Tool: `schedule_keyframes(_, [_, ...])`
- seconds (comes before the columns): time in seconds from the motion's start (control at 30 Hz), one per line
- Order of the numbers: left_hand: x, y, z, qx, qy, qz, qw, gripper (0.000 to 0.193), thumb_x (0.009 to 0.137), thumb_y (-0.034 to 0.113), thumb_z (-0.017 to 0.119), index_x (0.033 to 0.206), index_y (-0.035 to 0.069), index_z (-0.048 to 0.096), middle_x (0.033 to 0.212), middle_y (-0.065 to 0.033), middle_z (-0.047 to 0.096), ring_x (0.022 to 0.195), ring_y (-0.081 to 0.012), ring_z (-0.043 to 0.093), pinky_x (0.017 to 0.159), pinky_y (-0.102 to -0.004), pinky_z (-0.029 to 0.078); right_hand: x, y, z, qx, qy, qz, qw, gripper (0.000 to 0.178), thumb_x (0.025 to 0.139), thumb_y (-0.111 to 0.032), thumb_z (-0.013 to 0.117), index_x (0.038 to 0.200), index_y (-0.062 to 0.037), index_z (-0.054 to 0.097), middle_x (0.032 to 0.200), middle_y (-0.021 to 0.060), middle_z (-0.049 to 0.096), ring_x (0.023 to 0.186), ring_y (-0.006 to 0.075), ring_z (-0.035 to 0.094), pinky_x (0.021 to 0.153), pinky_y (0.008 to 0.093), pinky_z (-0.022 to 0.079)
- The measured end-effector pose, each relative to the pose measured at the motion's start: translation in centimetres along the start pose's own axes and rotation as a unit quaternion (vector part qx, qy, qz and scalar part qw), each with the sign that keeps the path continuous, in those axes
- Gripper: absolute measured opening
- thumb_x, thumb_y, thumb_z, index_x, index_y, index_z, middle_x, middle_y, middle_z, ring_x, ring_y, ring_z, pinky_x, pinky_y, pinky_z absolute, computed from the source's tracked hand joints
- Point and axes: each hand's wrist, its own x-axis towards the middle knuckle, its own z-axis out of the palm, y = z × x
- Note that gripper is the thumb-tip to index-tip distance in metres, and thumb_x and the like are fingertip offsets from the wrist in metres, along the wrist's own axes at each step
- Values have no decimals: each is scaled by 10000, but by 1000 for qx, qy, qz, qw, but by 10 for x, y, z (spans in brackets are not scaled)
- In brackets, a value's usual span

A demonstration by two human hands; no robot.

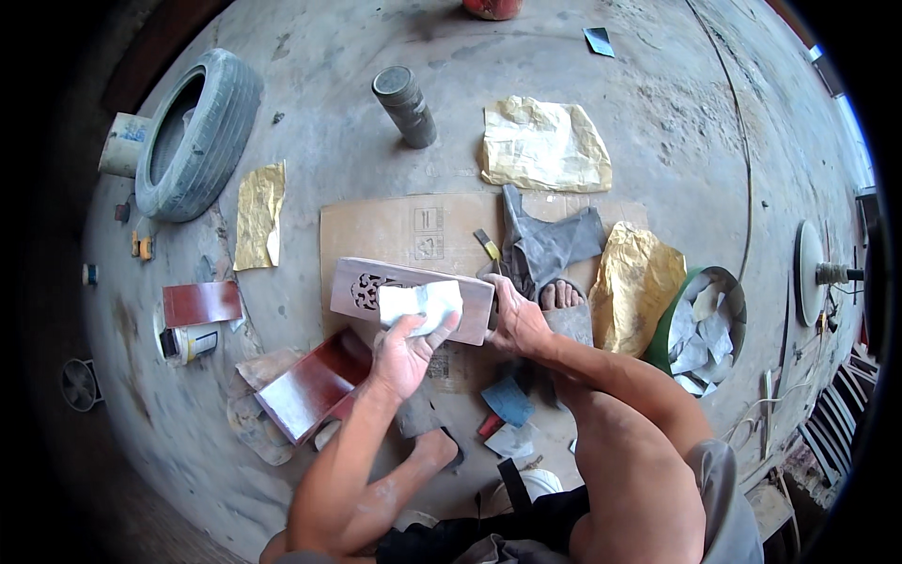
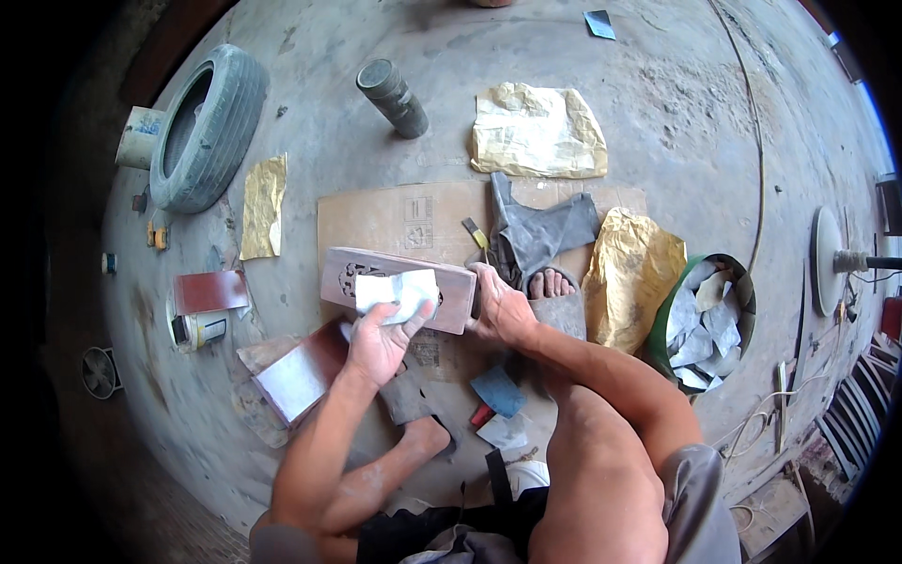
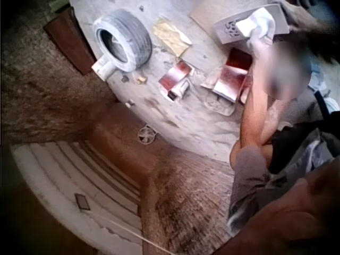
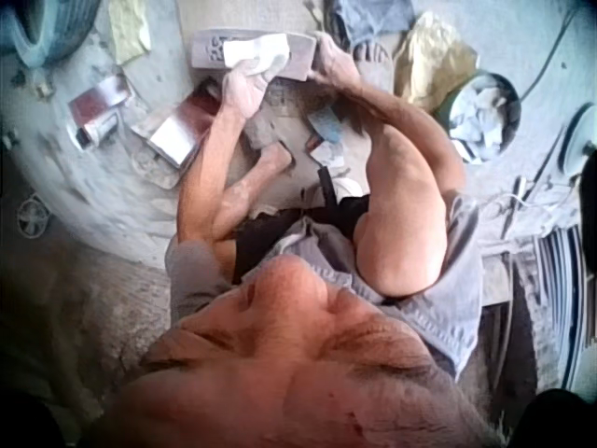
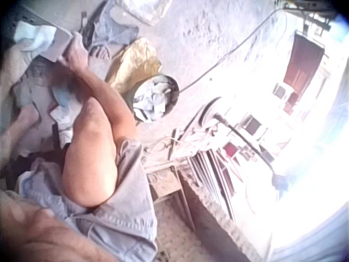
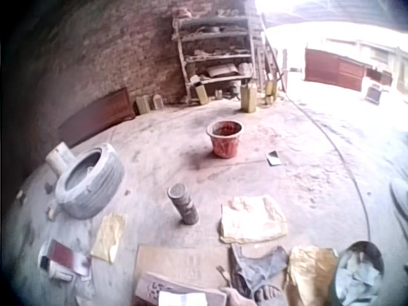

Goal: The person sits on the floor and sands a rectangular wooden block with intricate carvings using a sanding block. They wipe the surface with a cloth and continue sanding the edges and carved details.

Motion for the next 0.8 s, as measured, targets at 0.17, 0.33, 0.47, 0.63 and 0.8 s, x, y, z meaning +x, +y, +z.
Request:
schedule_keyframes(0.17, [-1, -5, 18, -65, -26, 10, 997, 557, 960, 30, 470, 1473, -153, 354, 1494, -306, 489, 1423, -434, 479, 1225, -473, 425, -1, 5, 5, 6, -3, 14, 1000, 877, 796, -313, 820, 1435, 45, 338, 1319, 259, 532, 1235, 424, 586, 972, 449, 537])
schedule_keyframes(0.33, [1, -2, 11, 42, 32, 69, 996, 495, 1029, 46, 477, 1474, -142, 368, 1498, -285, 498, 1424, -397, 488, 1218, -456, 430, -2, 10, 11, 11, -2, 19, 1000, 884, 809, -336, 817, 1442, 39, 328, 1332, 266, 524, 1238, 441, 582, 972, 460, 538])
schedule_keyframes(0.47, [6, 6, -13, 595, 83, 247, 761, 579, 881, -137, 523, 1456, -67, 510, 1526, -234, 517, 1450, -356, 480, 1202, -456, 405, -2, 8, 8, 19, -7, 27, 999, 895, 816, -351, 817, 1452, 34, 320, 1354, 272, 503, 1226, 467, 581, 960, 482, 541])
schedule_keyframes(0.63, [17, -4, -33, 791, 16, 376, 483, 762, 748, -155, 553, 1498, -28, 503, 1552, -217, 495, 1480, -369, 439, 1230, -478, 346, -1, 8, 8, 23, -21, 24, 999, 899, 817, -352, 817, 1452, 37, 314, 1347, 277, 505, 1222, 465, 581, 961, 479, 538])
schedule_keyframes(0.8, [28, -53, -19, 765, -26, 417, 489, 704, 773, -106, 568, 1472, -29, 531, 1548, -195, 515, 1472, -360, 454, 1241, -493, 337, 1, 7, 12, 30, -36, 40, 998, 861, 821, -257, 780, 1461, 60, 300, 1351, 294, 505, 1234, 460, 576, 989, 459, 532])
